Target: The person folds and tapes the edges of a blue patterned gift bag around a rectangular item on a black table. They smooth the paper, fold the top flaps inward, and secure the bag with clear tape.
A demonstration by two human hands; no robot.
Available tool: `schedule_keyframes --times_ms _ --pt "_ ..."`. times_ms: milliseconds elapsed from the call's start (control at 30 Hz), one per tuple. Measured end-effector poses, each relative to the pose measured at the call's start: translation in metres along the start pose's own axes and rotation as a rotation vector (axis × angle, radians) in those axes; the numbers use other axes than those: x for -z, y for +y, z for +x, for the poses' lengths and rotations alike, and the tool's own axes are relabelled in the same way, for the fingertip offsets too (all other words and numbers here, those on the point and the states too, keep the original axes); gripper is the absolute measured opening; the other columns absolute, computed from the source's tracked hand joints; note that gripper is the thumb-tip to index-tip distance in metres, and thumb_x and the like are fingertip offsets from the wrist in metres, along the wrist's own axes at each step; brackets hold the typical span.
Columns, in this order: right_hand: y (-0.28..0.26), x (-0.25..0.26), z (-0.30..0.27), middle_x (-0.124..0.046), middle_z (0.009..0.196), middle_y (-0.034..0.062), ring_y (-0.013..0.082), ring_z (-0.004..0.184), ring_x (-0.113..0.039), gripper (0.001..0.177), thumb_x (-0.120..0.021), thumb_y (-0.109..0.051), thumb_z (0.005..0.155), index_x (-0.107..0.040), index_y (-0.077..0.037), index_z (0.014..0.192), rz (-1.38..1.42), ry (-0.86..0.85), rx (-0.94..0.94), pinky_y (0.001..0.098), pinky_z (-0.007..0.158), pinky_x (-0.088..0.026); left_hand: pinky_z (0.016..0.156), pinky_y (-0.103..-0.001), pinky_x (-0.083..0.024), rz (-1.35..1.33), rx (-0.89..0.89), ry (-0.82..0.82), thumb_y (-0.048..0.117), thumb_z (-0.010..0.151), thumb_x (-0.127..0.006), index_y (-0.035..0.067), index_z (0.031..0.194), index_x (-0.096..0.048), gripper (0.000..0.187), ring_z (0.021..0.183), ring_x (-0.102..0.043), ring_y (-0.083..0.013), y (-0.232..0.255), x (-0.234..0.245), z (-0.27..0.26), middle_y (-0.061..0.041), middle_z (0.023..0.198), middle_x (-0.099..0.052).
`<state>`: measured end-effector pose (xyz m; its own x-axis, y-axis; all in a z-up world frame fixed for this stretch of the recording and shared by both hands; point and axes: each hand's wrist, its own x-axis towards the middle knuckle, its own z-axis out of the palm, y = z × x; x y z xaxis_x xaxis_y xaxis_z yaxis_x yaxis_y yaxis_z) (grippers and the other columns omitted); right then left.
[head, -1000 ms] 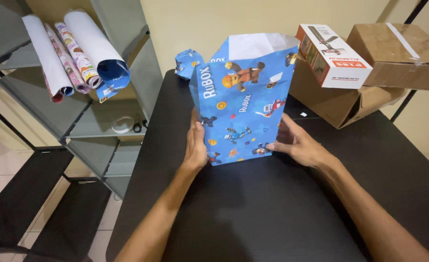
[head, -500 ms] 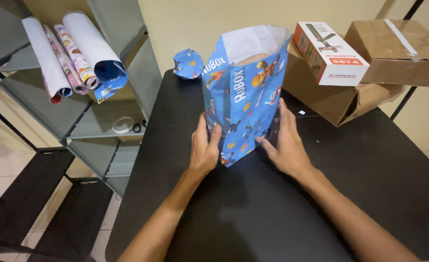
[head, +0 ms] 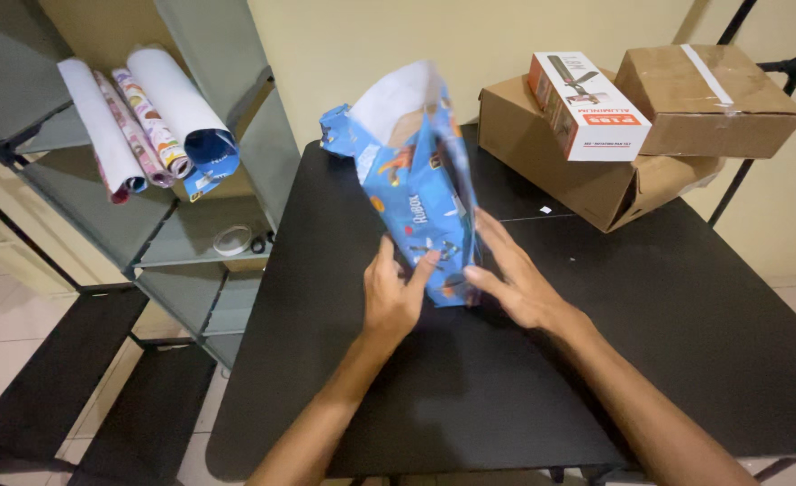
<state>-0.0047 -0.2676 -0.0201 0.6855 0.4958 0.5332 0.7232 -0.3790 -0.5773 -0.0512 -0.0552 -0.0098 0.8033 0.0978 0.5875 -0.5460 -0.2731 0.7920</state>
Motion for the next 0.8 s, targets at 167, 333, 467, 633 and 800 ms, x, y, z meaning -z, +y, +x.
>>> schedule_keyframes --times_ms 167,333,467,633,800 --pt "-0.014 -0.004 -0.003 -0.065 0.129 0.0199 0.0278 0.116 -0.063 0.068 -0.077 -0.031 0.084 -0.053 -0.002 0.141 0.135 0.081 -0.182 0.0405 0.099 -0.051 0.059 -0.032 -0.059 0.167 -0.031 0.065 0.024 0.084 -0.080 -0.006 0.130 -0.054 0.061 0.067 -0.074 -0.0211 0.022 0.000 -0.015 -0.023 0.100 -0.073" --pt "-0.019 0.004 -0.006 -0.078 0.105 0.0116 0.0161 0.090 -0.074 0.046 -0.078 -0.025 0.086 -0.064 -0.002 0.124 0.265 0.052 -0.309 0.0349 0.082 -0.061 0.071 -0.031 -0.063 0.054 -0.118 0.013 0.022 0.096 -0.068 -0.004 0.135 -0.055 0.048 0.088 -0.074 -0.0199 0.024 0.001 -0.025 -0.022 0.121 -0.066" --pt "-0.016 0.012 -0.004 -0.076 0.117 0.0130 0.0187 0.104 -0.071 0.054 -0.077 -0.023 0.087 -0.059 -0.003 0.134 0.283 0.050 -0.247 0.0356 0.093 -0.057 0.078 -0.032 -0.061 0.011 -0.064 0.109 0.023 0.099 -0.061 0.001 0.137 -0.056 0.044 0.093 -0.073 -0.0208 0.010 0.008 -0.014 -0.017 0.123 -0.069" --pt "-0.017 0.015 -0.005 -0.073 0.126 0.0124 0.0196 0.116 -0.068 0.059 -0.076 -0.023 0.089 -0.055 -0.005 0.141 0.229 0.052 -0.218 0.0364 0.101 -0.052 0.105 -0.039 -0.047 -0.063 -0.010 0.222 0.041 0.104 -0.053 0.006 0.150 -0.042 0.058 0.122 -0.061 -0.0259 -0.018 0.035 0.048 -0.017 0.144 -0.055" --pt "-0.017 0.020 -0.002 -0.075 0.121 0.0122 0.0202 0.109 -0.072 0.064 -0.074 -0.024 0.087 -0.051 -0.010 0.145 0.231 0.073 -0.354 0.0366 0.094 -0.058 0.116 -0.058 -0.024 -0.272 0.202 0.027 0.066 0.095 -0.038 0.018 0.158 -0.033 0.080 0.148 -0.035 -0.0333 -0.037 0.053 0.101 -0.011 0.165 -0.035"
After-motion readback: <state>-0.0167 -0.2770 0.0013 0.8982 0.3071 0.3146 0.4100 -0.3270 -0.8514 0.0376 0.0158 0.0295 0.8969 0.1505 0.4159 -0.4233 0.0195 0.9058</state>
